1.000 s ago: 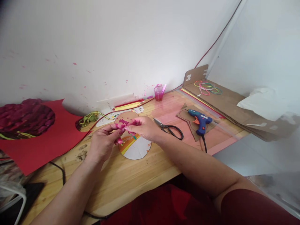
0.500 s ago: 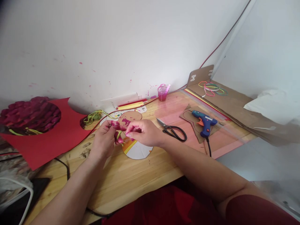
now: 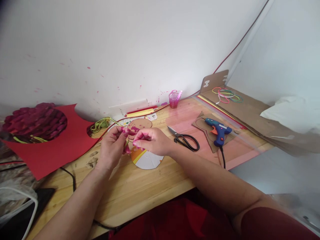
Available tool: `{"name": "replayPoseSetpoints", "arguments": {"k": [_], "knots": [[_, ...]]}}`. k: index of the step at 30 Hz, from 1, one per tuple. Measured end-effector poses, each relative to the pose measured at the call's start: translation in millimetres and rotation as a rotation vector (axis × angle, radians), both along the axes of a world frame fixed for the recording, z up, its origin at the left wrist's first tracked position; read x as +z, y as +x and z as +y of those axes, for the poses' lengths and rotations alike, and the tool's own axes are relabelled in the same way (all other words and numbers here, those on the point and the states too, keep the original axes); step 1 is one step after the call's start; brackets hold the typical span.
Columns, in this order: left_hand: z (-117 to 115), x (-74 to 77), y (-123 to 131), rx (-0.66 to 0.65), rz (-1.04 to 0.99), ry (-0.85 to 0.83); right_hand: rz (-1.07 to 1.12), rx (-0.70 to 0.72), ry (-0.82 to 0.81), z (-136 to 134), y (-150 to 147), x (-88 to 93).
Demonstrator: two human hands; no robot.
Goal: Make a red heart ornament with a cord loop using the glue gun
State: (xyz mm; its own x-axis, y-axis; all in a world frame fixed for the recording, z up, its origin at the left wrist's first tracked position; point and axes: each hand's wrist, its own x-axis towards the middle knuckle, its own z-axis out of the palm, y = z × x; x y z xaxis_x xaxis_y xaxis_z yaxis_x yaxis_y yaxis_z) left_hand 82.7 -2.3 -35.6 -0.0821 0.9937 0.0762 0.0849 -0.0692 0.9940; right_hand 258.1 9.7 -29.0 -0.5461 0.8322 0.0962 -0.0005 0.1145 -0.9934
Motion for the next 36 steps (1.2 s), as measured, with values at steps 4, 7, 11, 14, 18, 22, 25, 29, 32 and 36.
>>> {"name": "replayPoseSetpoints", "arguments": {"k": [4,7,11,14,18,22,25,29,32,36], "knots": [[-2,0.7,1,-0.087,-0.03,-0.052,0.176,0.084,-0.329,5,3,-0.8],[-3,-0.6,3,-0.141,-0.12,-0.102,0.277,0.206,-0.479,4,3,-2.6],[-3,-1.8,3,-0.199,-0.162,-0.141,0.363,0.216,-0.549,5,2,-6.0],[-3,-2.2,3,-0.21,-0.194,-0.19,0.42,0.19,-0.576,6,0,-9.1],[-1,-0.7,4,-0.178,-0.256,-0.21,0.49,0.106,-0.606,8,-1,-11.0],[-1,4.0,1,-0.208,-0.286,-0.271,0.536,0.042,-0.621,11,0,-10.2],[0,6.3,-2,-0.248,-0.265,-0.309,0.534,-0.005,-0.585,13,1,-10.5],[-1,4.5,-4,-0.3,-0.206,-0.3,0.541,-0.061,-0.554,14,1,-11.9],[-3,2.9,-2,-0.312,-0.162,-0.302,0.55,-0.119,-0.532,15,1,-11.6],[-6,5.8,3,-0.285,-0.152,-0.297,0.538,-0.3,-0.437,19,4,-9.8]]}}
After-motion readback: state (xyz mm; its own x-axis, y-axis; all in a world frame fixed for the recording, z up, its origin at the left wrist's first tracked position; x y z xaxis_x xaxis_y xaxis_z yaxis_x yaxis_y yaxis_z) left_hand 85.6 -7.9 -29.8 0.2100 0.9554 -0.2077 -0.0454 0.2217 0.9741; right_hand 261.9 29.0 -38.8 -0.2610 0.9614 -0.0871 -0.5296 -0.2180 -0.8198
